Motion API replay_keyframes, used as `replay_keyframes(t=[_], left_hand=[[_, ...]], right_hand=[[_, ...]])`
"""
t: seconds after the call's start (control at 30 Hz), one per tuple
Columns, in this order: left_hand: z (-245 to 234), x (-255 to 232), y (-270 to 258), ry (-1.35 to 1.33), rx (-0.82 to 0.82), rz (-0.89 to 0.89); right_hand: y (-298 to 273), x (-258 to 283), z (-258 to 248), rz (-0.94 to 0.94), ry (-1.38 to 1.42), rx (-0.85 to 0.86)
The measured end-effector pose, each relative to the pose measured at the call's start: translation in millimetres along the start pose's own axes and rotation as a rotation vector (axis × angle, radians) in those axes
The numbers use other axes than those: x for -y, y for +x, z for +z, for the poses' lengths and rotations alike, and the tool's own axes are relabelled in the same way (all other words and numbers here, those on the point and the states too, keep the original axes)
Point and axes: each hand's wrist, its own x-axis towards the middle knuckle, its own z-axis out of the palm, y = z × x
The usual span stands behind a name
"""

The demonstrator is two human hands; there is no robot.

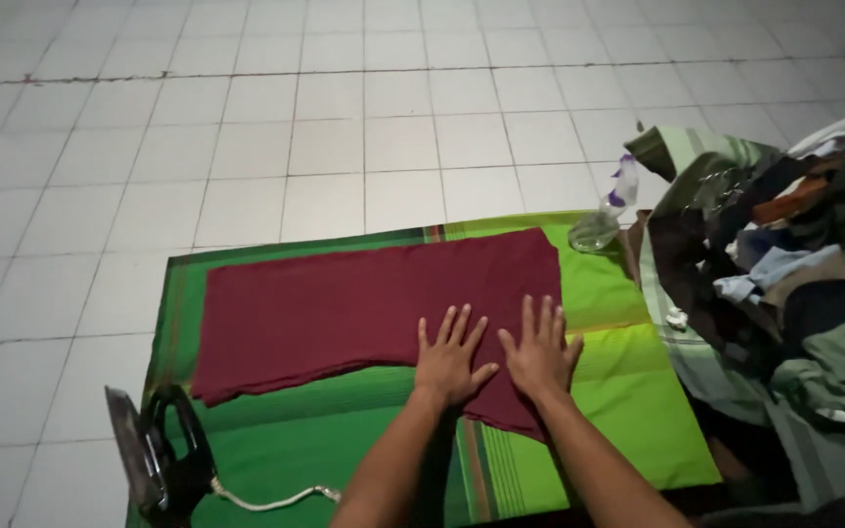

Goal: Iron and fold a maroon t-shirt on a mat.

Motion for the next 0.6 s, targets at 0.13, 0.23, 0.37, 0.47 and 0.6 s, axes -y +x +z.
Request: replay_keyframes(t=[0.13, 0.23, 0.37, 0.47, 0.6], left_hand=[[-18, -3, -4, -0.022, 0.018, 0.008], [-36, -17, -1, -0.033, 0.110, -0.029], [15, -31, 19, 0.036, 0.012, 0.054], [40, -46, 23, -0.002, -0.109, 0.202], [31, -59, 17, -0.132, -0.115, 0.266]], right_hand=[[-19, -39, 19, 0.049, 0.010, -0.041], [-33, -59, 17, 0.054, 0.229, -0.269], [-41, -57, 6, 0.168, 0.269, -0.429], [-42, -52, 2, 0.143, 0.261, -0.473], [-49, -49, -4, 0.140, 0.308, -0.441]])
